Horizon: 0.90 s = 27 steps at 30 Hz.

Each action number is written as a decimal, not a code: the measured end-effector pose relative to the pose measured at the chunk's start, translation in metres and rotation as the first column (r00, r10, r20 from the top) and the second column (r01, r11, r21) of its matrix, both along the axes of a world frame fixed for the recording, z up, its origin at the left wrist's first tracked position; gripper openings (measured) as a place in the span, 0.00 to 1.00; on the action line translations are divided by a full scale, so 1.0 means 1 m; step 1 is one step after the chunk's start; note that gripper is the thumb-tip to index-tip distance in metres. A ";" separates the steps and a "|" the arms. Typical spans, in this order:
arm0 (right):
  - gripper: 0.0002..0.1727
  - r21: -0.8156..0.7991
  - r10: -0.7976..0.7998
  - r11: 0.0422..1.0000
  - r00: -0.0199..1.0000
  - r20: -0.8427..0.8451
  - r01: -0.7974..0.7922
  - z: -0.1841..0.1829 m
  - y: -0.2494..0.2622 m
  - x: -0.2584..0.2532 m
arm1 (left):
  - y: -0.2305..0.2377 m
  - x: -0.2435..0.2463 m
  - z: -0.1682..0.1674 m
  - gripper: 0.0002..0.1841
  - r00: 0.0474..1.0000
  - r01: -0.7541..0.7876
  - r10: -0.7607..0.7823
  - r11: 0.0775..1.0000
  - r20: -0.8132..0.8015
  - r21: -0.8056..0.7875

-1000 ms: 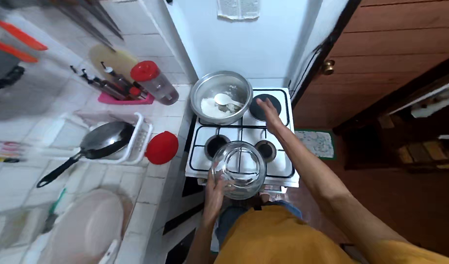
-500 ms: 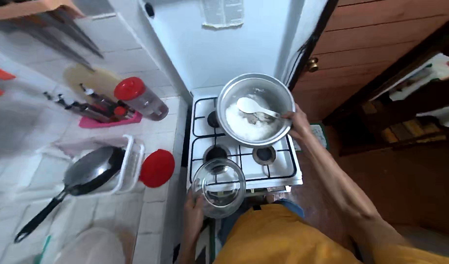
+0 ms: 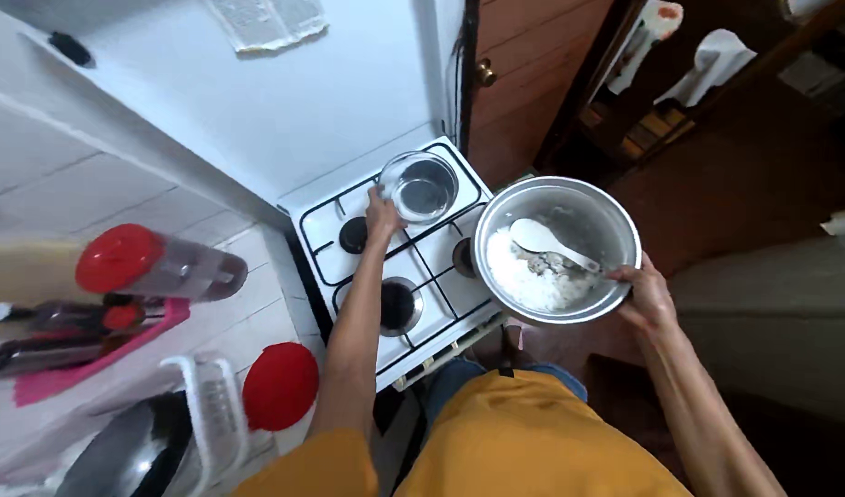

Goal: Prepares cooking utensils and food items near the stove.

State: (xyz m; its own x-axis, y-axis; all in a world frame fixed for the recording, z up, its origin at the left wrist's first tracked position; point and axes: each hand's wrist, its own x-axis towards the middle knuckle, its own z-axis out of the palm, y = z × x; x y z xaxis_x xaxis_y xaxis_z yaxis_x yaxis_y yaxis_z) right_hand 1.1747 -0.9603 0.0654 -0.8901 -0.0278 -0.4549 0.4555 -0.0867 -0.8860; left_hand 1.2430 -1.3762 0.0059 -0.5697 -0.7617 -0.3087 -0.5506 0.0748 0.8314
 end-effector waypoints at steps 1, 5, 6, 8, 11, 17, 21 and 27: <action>0.40 -0.021 -0.010 1.000 1.000 0.026 0.011 -0.002 -0.003 0.007 | -0.003 -0.012 -0.002 0.28 1.000 0.007 -0.007 1.000 0.005 0.009; 0.38 -0.118 -0.045 0.991 0.993 0.108 0.058 -0.015 -0.012 0.024 | -0.003 -0.036 -0.013 0.28 0.999 0.018 -0.019 0.999 0.037 0.031; 0.38 -0.141 -0.044 0.988 0.992 0.116 0.060 -0.017 -0.014 0.025 | -0.002 -0.038 -0.014 0.28 0.999 0.019 -0.021 1.000 0.050 0.025; 0.38 -0.177 -0.030 0.983 0.992 0.124 0.052 -0.020 -0.017 0.026 | 0.002 -0.037 -0.016 0.27 0.997 0.023 -0.024 1.000 0.068 0.016; 0.39 -0.185 0.018 0.983 0.991 0.132 0.007 -0.022 -0.019 0.024 | 0.003 -0.034 -0.022 0.28 0.996 0.002 -0.004 1.000 0.085 0.019; 0.41 -0.170 0.091 0.984 0.980 0.179 -0.060 -0.029 -0.017 0.017 | 0.015 -0.018 0.036 0.36 0.964 0.199 -0.118 0.914 0.237 -0.354; 0.36 -0.162 0.162 0.977 0.973 0.162 -0.136 -0.037 -0.013 0.003 | 0.115 -0.028 0.090 0.18 0.814 0.556 -0.548 0.644 0.190 -0.525; 0.27 -0.007 0.338 0.941 0.940 0.050 -0.338 -0.038 -0.007 -0.010 | 0.246 -0.047 0.033 0.18 0.220 0.966 -0.851 0.124 0.476 -0.226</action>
State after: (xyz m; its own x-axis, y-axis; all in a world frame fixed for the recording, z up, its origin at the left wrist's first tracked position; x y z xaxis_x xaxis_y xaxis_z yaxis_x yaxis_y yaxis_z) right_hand 1.1646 -0.9672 0.0275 -0.8045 -0.3223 -0.4990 0.5014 0.0820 -0.8613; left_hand 1.1961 -1.1305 0.0394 -0.9025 0.2333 -0.3619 0.0618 0.9020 0.4273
